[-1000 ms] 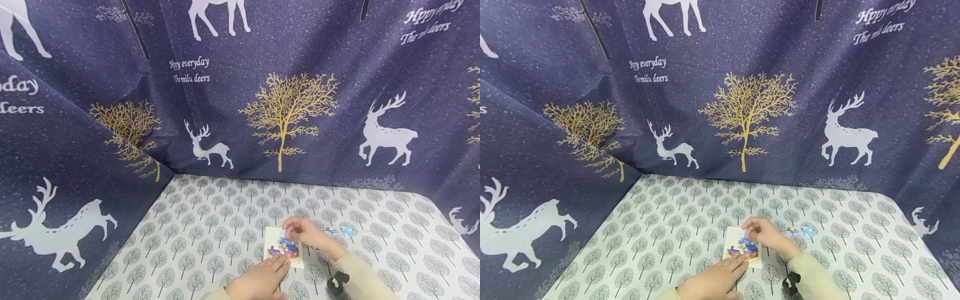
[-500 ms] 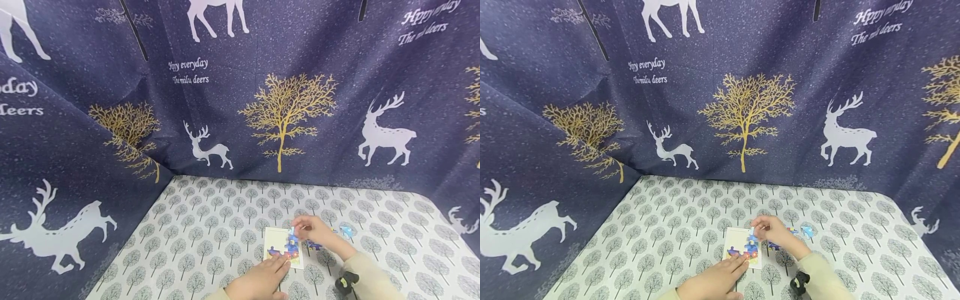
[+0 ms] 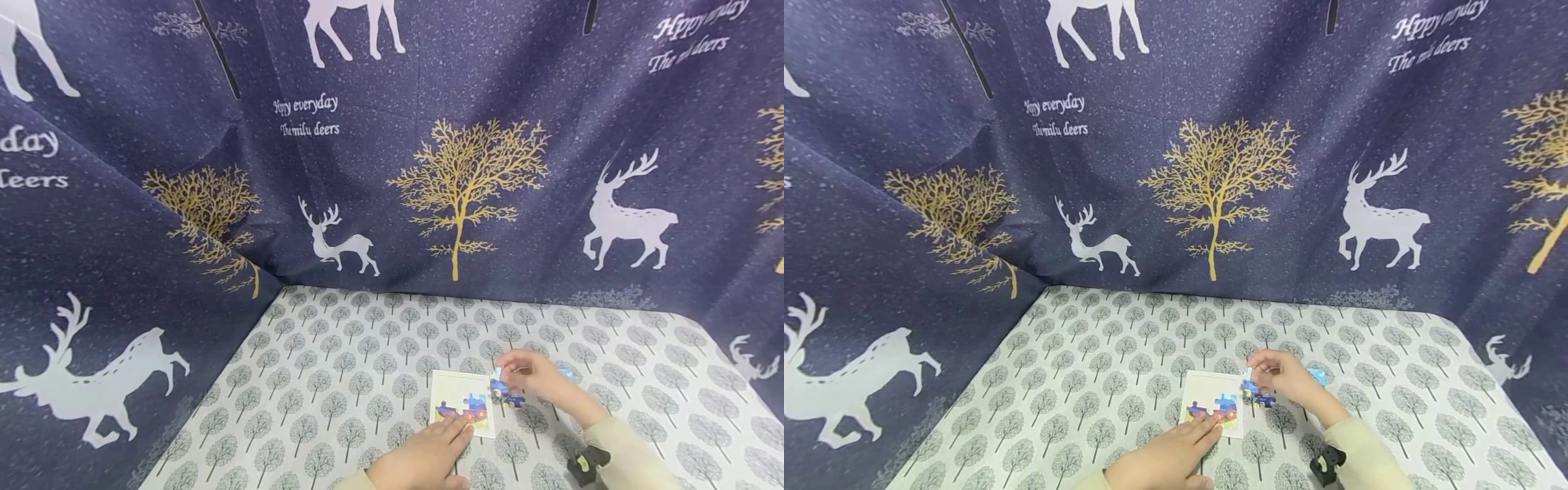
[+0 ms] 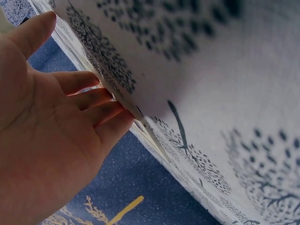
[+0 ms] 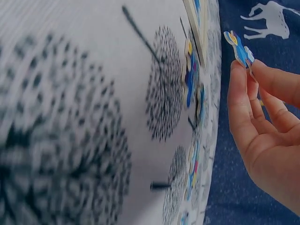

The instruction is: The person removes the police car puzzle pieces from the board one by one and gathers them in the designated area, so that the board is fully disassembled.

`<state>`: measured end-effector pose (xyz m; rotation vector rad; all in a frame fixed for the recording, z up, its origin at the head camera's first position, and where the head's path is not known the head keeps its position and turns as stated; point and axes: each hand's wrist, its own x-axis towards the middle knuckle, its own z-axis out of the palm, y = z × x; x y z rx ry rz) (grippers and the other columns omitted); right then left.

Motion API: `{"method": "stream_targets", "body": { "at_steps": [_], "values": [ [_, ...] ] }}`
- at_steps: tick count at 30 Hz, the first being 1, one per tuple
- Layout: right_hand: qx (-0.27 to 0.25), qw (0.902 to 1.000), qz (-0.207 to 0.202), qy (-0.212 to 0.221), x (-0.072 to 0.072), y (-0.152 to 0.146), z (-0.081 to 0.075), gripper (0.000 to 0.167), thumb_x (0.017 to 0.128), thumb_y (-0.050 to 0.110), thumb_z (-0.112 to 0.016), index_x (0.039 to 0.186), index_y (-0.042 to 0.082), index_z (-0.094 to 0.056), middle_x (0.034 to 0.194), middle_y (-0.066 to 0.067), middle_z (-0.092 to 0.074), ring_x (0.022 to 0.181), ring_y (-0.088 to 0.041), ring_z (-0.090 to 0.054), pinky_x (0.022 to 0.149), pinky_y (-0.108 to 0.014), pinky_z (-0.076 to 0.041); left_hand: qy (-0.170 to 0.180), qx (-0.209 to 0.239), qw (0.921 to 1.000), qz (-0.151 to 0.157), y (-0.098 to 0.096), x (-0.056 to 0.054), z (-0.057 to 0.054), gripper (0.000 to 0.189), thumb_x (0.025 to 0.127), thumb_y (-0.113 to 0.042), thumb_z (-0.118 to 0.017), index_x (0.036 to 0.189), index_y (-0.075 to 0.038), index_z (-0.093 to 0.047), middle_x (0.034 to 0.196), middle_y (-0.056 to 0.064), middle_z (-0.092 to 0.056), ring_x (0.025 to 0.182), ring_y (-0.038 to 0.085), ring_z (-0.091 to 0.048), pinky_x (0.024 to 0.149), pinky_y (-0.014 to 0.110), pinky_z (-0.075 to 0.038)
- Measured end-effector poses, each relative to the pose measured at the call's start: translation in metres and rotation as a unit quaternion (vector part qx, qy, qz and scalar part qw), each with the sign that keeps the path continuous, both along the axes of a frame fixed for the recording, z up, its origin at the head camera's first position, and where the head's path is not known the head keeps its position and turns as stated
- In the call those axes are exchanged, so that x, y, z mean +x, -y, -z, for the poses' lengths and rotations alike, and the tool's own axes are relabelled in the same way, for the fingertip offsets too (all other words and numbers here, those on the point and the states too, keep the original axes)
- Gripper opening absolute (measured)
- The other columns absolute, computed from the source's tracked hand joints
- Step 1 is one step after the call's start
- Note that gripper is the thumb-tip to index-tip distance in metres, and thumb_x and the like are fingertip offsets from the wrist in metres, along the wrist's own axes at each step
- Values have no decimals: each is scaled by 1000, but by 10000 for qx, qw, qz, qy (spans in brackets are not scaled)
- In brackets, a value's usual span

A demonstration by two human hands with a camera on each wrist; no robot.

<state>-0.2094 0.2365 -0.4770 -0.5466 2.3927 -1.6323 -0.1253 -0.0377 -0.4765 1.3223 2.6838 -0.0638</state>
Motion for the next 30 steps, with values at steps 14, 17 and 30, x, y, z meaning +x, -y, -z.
{"method": "stream_targets", "body": {
  "at_steps": [14,17,30],
  "values": [
    [56,9990,419,167,11,-44,0,36,87,5,-66,115,-15,-54,95,-18,-64,79,-18,-67,70,-33,-59,-40,-33,10000,55,0,1,1,74,94,-56,-48,150,-11,-33,157,2,-27,143,17,-26,114,26,-27],
    [179,9992,362,77,14,-51,1,32,88,3,-64,113,-15,-56,92,-16,-65,75,-17,-67,68,-33,-59,-35,-62,10000,39,0,0,1,74,94,-56,-48,150,-11,-33,157,2,-27,143,16,-25,114,26,-27],
    [84,9986,308,428,24,-65,7,33,87,3,-66,110,-18,-56,89,-13,-64,75,-16,-67,68,-34,-59,-2,23,10000,81,0,0,1,74,94,-56,-48,150,-10,-33,157,3,-27,143,18,-26,113,27,-28]
  ]
}}
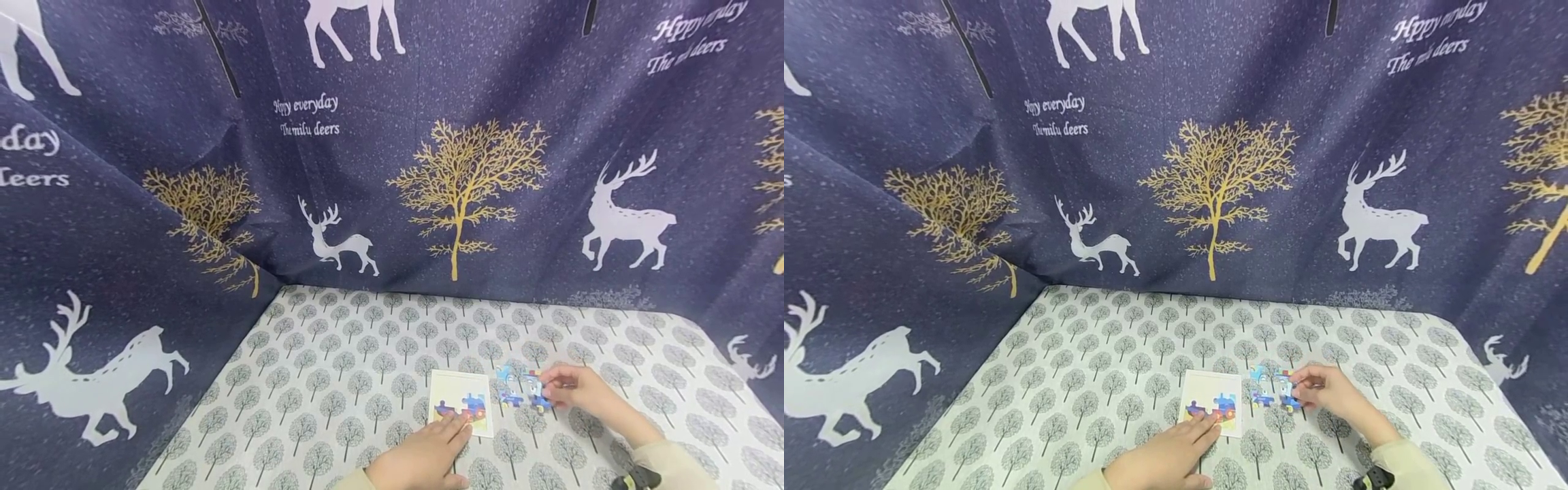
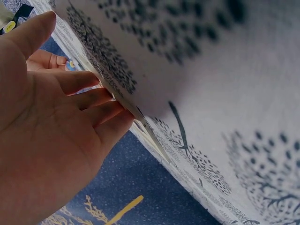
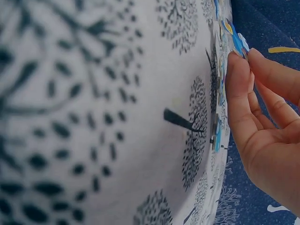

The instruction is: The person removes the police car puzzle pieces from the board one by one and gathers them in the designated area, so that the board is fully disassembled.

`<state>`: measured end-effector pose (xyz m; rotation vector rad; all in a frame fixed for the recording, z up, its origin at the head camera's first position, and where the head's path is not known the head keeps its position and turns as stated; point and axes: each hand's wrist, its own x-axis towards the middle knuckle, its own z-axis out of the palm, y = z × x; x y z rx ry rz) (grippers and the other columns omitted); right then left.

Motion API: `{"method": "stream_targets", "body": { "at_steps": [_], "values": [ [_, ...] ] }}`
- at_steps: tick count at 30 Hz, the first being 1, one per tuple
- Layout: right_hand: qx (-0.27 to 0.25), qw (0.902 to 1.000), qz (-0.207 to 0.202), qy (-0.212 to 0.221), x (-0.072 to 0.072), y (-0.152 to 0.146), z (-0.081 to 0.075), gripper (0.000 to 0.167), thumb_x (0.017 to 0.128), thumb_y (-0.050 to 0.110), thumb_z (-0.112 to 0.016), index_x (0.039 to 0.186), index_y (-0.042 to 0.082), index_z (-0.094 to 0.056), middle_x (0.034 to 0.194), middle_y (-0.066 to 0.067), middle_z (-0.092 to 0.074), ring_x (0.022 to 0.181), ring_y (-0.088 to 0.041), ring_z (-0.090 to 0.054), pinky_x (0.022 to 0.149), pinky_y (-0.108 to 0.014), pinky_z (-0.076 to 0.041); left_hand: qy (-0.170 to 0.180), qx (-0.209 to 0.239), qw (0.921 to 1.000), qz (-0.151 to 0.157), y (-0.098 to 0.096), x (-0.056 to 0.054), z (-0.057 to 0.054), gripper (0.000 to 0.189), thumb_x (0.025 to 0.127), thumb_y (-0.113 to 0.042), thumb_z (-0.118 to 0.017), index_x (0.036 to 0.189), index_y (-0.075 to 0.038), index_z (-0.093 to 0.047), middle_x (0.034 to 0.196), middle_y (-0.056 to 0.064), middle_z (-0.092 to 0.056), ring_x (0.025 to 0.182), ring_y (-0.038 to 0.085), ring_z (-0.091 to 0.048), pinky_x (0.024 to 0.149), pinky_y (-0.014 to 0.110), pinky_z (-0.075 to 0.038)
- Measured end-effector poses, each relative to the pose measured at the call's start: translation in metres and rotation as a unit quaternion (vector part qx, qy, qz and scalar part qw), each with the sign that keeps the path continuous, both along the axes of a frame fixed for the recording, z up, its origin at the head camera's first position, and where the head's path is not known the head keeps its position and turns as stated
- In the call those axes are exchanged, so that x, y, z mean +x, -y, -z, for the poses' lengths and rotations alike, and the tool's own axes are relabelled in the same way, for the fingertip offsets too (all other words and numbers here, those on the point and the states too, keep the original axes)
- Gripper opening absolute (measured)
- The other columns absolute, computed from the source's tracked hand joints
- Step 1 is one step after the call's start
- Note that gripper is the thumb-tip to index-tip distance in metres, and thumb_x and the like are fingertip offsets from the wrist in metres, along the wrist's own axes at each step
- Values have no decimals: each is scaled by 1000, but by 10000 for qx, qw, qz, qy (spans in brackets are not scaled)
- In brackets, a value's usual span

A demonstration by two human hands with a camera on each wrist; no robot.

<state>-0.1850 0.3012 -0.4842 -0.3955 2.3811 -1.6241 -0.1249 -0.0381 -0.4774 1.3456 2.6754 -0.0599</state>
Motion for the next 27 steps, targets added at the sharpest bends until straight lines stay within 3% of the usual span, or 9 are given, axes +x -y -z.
{"method": "stream_targets", "body": {
  "at_steps": [6,27],
  "values": [
    [77,9999,-16,115,2,1,0,33,87,3,-66,111,-17,-56,89,-15,-64,73,-17,-66,66,-34,-59,85,35,10000,-6,1,1,-2,74,94,-55,-49,150,-9,-33,157,4,-27,143,18,-26,114,27,-28],
    [1026,9938,114,-403,-2,7,3,24,82,3,-70,101,-10,-64,82,-8,-65,69,-11,-64,59,-27,-58,45,-99,9999,27,-1,-1,-3,75,93,-57,-48,150,-10,-33,157,5,-26,143,19,-26,112,28,-30]
  ]
}}
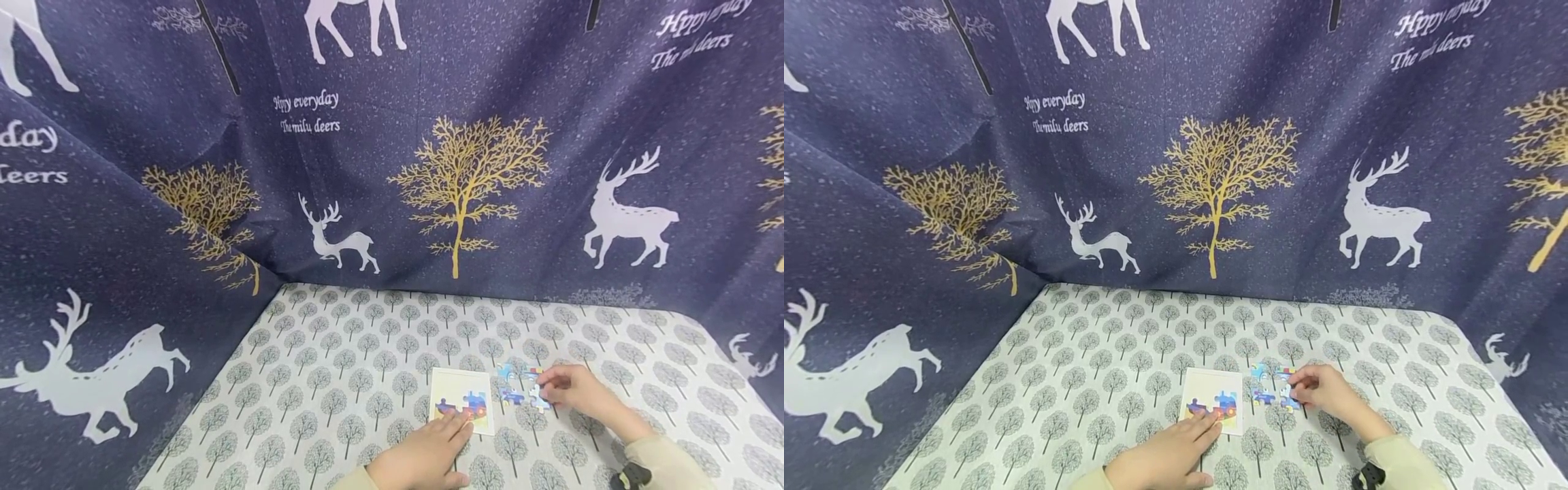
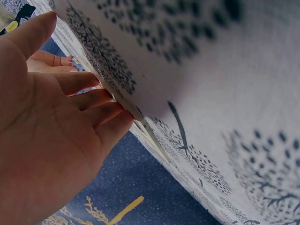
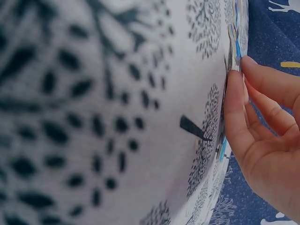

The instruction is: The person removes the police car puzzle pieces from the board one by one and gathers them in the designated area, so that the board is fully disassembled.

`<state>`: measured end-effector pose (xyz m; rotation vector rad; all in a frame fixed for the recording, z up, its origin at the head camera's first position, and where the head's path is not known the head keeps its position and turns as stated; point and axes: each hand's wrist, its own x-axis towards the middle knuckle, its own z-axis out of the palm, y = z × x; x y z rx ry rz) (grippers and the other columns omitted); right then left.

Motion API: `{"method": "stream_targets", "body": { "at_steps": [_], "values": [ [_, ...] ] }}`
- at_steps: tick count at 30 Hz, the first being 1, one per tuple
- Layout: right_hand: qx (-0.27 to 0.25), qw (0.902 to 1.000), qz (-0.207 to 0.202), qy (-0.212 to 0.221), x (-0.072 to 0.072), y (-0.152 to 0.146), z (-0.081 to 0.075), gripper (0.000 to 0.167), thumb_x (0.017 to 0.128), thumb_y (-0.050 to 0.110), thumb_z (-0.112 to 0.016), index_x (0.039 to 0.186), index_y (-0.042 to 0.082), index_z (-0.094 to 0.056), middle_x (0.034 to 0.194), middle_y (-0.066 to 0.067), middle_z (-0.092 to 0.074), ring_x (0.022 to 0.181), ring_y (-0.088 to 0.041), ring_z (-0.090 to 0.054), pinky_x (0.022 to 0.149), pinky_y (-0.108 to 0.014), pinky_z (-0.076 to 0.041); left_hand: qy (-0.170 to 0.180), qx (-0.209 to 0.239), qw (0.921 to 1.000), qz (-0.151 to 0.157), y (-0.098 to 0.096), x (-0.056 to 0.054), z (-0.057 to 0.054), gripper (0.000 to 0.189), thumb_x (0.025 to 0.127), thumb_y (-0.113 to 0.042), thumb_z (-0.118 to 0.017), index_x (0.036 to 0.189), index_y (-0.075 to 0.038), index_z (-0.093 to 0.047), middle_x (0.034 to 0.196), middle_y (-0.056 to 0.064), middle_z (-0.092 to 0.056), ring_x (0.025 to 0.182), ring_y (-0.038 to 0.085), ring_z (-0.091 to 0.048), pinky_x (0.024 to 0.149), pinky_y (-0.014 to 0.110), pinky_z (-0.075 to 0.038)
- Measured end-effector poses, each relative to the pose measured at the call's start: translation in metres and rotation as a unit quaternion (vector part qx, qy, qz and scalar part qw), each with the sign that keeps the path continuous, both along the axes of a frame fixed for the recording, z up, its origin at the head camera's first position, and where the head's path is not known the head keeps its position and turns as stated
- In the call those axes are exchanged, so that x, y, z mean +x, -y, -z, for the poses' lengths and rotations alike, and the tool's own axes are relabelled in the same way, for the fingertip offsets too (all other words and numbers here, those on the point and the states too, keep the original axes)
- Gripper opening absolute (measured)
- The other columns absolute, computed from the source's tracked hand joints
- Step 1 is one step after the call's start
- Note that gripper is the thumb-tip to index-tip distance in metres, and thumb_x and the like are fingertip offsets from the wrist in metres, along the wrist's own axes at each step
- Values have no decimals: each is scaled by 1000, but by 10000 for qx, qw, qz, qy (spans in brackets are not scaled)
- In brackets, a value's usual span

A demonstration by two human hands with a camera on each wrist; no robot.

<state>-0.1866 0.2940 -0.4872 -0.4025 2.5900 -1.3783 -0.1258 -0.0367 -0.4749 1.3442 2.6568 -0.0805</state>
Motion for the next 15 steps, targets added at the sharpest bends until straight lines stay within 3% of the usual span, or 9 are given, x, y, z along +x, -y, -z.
{"method": "stream_targets", "body": {
  "at_steps": [15],
  "values": [
    [347,9988,191,-295,-4,2,5,18,78,3,-73,94,-3,-67,79,-5,-62,67,-6,-59,55,-25,-56,88,52,9999,-61,1,-3,7,75,93,-57,-48,151,-11,-31,158,3,-24,144,18,-24,114,28,-28]
  ]
}}
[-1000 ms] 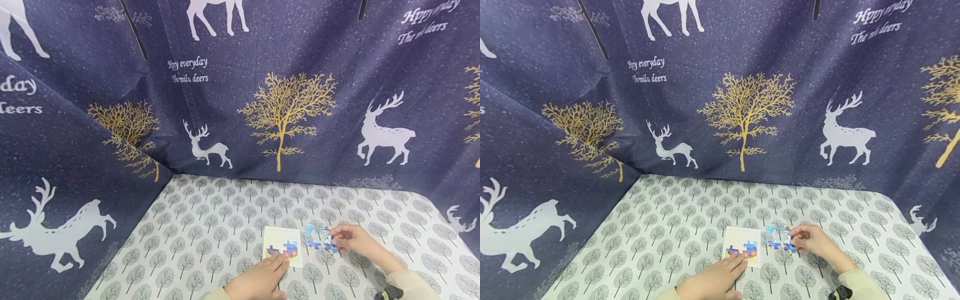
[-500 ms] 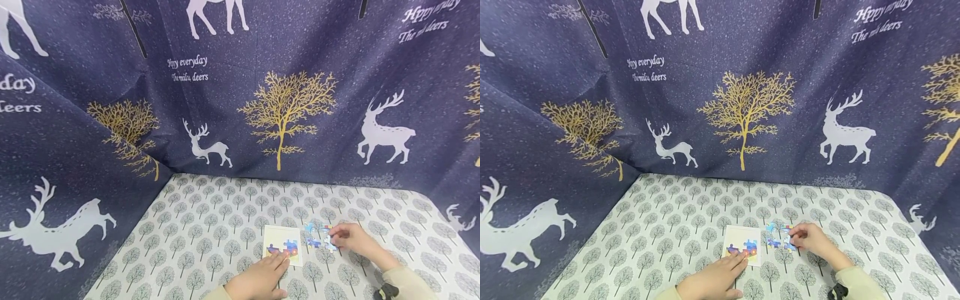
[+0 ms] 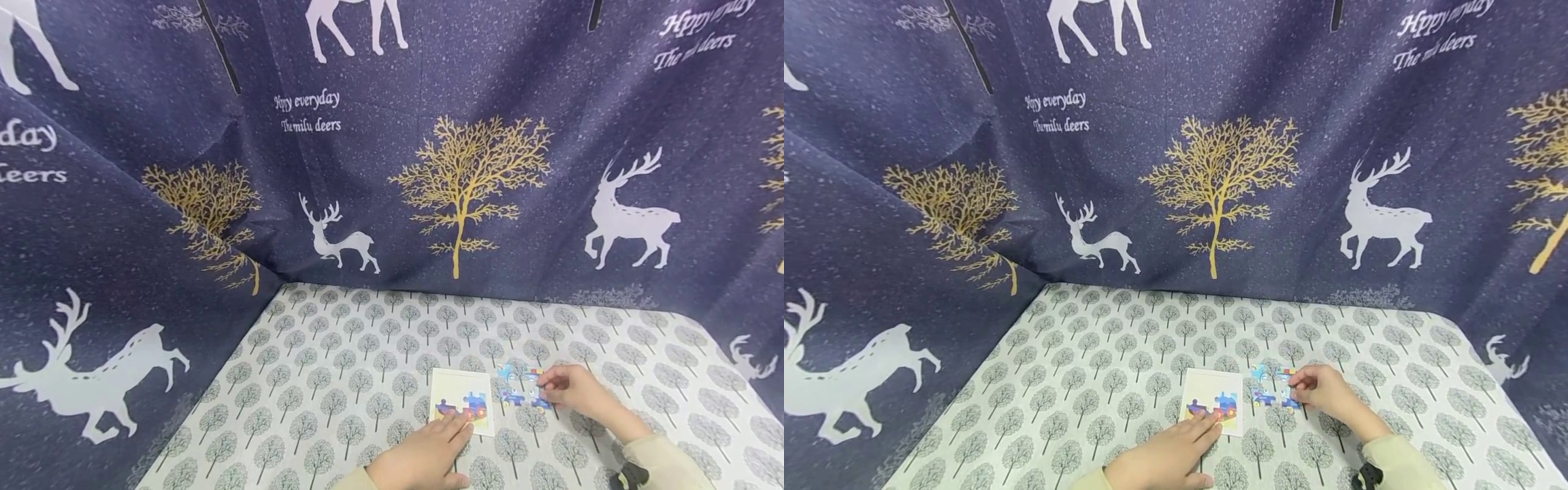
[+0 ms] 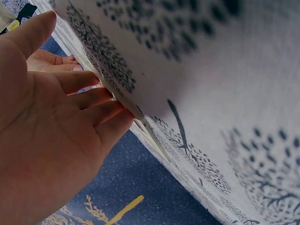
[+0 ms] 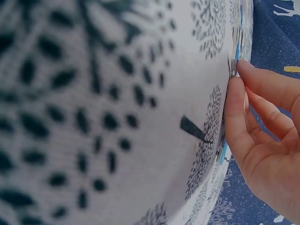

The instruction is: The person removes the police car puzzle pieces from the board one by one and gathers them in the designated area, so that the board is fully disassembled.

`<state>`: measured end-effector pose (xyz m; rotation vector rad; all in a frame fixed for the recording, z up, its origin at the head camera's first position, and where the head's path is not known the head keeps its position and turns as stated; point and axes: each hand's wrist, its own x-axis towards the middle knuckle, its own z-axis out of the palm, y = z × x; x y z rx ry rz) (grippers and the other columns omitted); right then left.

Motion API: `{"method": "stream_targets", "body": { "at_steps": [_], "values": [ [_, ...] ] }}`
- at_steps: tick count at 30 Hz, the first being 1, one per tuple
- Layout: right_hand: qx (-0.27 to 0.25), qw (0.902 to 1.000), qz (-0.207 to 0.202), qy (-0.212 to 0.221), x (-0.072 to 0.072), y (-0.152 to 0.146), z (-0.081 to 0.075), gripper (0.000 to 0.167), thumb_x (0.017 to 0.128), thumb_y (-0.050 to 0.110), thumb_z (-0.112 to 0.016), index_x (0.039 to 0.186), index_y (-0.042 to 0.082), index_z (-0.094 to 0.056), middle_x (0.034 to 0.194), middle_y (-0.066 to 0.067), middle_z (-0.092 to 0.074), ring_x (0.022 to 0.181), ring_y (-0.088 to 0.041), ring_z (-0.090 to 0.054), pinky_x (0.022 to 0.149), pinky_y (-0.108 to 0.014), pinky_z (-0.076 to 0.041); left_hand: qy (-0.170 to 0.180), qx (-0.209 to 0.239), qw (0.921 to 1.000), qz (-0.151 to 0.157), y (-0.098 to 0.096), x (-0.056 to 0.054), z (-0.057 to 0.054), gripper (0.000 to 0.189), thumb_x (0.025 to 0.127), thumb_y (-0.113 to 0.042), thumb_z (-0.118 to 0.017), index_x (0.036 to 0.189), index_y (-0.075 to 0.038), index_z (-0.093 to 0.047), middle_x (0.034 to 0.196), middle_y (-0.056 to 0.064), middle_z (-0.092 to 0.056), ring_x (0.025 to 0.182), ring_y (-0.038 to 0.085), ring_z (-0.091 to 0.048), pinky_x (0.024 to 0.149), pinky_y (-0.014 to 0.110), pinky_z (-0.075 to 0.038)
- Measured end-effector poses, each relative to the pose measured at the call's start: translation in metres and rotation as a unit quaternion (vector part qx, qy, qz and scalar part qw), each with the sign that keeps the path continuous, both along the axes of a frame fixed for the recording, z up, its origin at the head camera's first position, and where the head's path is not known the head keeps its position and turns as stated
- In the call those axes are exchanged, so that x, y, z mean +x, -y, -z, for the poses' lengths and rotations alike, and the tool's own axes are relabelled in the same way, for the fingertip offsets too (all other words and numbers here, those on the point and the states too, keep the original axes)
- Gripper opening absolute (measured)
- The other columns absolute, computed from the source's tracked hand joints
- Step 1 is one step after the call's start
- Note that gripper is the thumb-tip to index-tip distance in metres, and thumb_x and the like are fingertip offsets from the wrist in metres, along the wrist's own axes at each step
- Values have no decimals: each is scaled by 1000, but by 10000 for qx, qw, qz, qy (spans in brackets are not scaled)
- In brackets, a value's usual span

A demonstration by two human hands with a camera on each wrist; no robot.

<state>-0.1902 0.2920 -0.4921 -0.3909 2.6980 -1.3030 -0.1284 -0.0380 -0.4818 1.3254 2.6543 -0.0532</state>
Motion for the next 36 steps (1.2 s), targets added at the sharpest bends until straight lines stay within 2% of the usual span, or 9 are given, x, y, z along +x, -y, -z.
{"method": "stream_targets", "body": {
  "at_steps": [5,12,17,25,31,36],
  "values": [
    [-88,9999,-19,61,1,0,-3,19,79,3,-73,96,-5,-67,81,-7,-62,67,-8,-59,56,-25,-56,-169,-52,9998,72,0,0,-2,76,93,-58,-46,150,-10,-32,157,5,-25,143,17,-25,113,27,-29],
    [-334,9994,-30,42,-1,3,-4,19,80,3,-72,97,-4,-67,83,-9,-63,67,-10,-62,56,-26,-56,-84,-73,9999,44,0,0,-3,75,94,-57,-46,150,-10,-32,157,4,-28,143,18,-26,112,28,-30],
    [-442,9989,-118,-57,-2,8,-8,25,81,5,-72,102,-7,-66,87,-12,-66,71,-11,-64,58,-26,-56,-123,-53,9999,49,0,1,-4,74,93,-56,-48,150,-10,-33,157,4,-27,143,17,-26,113,27,-29],
    [-121,9987,-255,-434,-6,21,-11,28,82,8,-73,105,-6,-67,87,-6,-66,74,-7,-61,60,-23,-55,0,-30,10000,23,0,0,-3,74,93,-57,-48,150,-11,-33,157,4,-26,143,18,-25,113,28,-29],
    [-144,9987,-340,-352,-9,34,-19,30,83,14,-73,107,-2,-68,88,-4,-65,76,-8,-62,56,-25,-53,71,-11,10000,-42,-1,-1,0,76,93,-57,-48,151,-11,-31,158,4,-24,143,19,-25,112,29,-31],
    [-161,9976,-559,-369,-13,47,-21,34,84,15,-73,111,-3,-66,90,-3,-65,79,-8,-62,63,-24,-55,90,29,9999,-105,-2,0,1,77,93,-57,-50,151,-11,-30,158,4,-23,143,19,-25,112,29,-30]
  ]
}}
